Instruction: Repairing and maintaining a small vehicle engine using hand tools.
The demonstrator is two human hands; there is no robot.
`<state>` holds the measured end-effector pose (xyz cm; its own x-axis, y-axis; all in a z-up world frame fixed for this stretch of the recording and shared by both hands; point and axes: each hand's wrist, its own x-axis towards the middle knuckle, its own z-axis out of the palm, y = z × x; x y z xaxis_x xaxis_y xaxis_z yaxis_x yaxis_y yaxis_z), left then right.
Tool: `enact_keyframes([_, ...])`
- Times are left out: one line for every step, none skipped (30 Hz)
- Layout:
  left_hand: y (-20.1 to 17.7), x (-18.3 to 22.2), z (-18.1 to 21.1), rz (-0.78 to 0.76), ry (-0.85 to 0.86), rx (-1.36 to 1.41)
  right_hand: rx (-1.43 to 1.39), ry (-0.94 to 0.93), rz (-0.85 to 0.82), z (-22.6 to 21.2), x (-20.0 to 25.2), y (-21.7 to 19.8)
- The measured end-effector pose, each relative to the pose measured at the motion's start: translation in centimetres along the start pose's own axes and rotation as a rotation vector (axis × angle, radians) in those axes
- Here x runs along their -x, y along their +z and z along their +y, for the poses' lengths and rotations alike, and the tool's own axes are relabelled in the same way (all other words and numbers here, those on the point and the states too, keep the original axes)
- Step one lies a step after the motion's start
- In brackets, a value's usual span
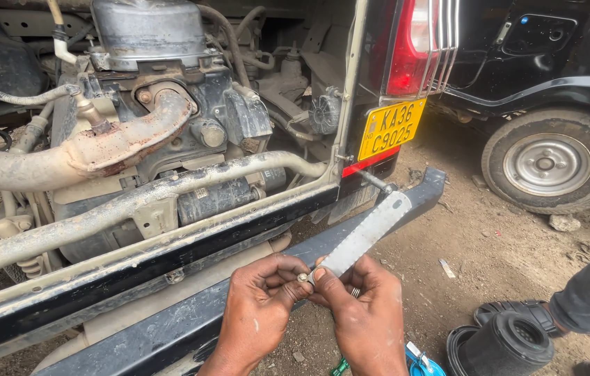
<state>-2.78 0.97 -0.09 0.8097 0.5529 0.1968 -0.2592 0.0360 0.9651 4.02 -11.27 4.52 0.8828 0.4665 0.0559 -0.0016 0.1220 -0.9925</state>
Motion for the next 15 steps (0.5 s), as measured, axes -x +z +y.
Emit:
enact_keyframes([0.2, 0.0, -0.1, 0.029, -0.012, 0.009, 0.076, -0.016, 0.012, -0.2, 0.1, 0.0])
enact_keyframes([0.3, 0.0, -0.2, 0.059, -0.025, 0.018, 0.152, -0.033, 0.024, -0.5, 0.3, 0.0])
enact_keyframes([0.2, 0.1, -0.3, 0.062, -0.024, 0.017, 0.151, -0.032, 0.02, -0.8, 0.4, 0.0])
enact_keyframes([0.2, 0.2, -0.5, 0.056, -0.04, 0.02, 0.251, -0.035, 0.024, -1.2, 0.5, 0.0])
enact_keyframes([0.1, 0.2, -0.6, 0.046, -0.054, 0.022, 0.35, -0.039, 0.03, -1.5, 0.6, 0.0])
enact_keyframes([0.1, 0.1, -0.4, 0.046, -0.052, 0.02, 0.347, -0.04, 0.03, -1.4, 0.5, 0.2])
enact_keyframes([0.2, 0.2, -0.3, 0.043, -0.048, 0.033, 0.36, -0.034, 0.041, -1.3, 0.6, 0.3])
enact_keyframes([0.2, 0.3, -0.2, 0.039, -0.044, 0.046, 0.373, -0.027, 0.051, -1.2, 0.7, 0.3])
enact_keyframes([0.4, 0.2, -0.4, 0.034, -0.041, 0.046, 0.371, -0.031, 0.056, -1.3, 0.7, 0.4])
enact_keyframes([0.5, 0.1, -0.6, 0.067, -0.048, 0.013, 0.36, -0.028, 0.079, -1.5, 0.6, 0.5])
enact_keyframes([0.5, 0.3, -0.8, 0.107, -0.058, -0.023, 0.348, -0.02, 0.095, -1.5, 0.7, 0.7])
enact_keyframes([0.5, 0.5, -0.4, 0.108, -0.059, -0.026, 0.345, -0.02, 0.094, -1.2, 0.6, 0.5])
enact_keyframes([0.6, 0.5, -0.1, 0.115, -0.076, -0.058, 0.329, -0.026, 0.073, -1.0, 0.4, 0.2])
enact_keyframes([0.7, 0.5, 0.2, 0.121, -0.094, -0.09, 0.313, -0.033, 0.052, -0.7, 0.3, -0.1])
enact_keyframes([0.6, 0.5, 0.0, 0.124, -0.095, -0.09, 0.314, -0.031, 0.049, -0.6, 0.1, -0.3])
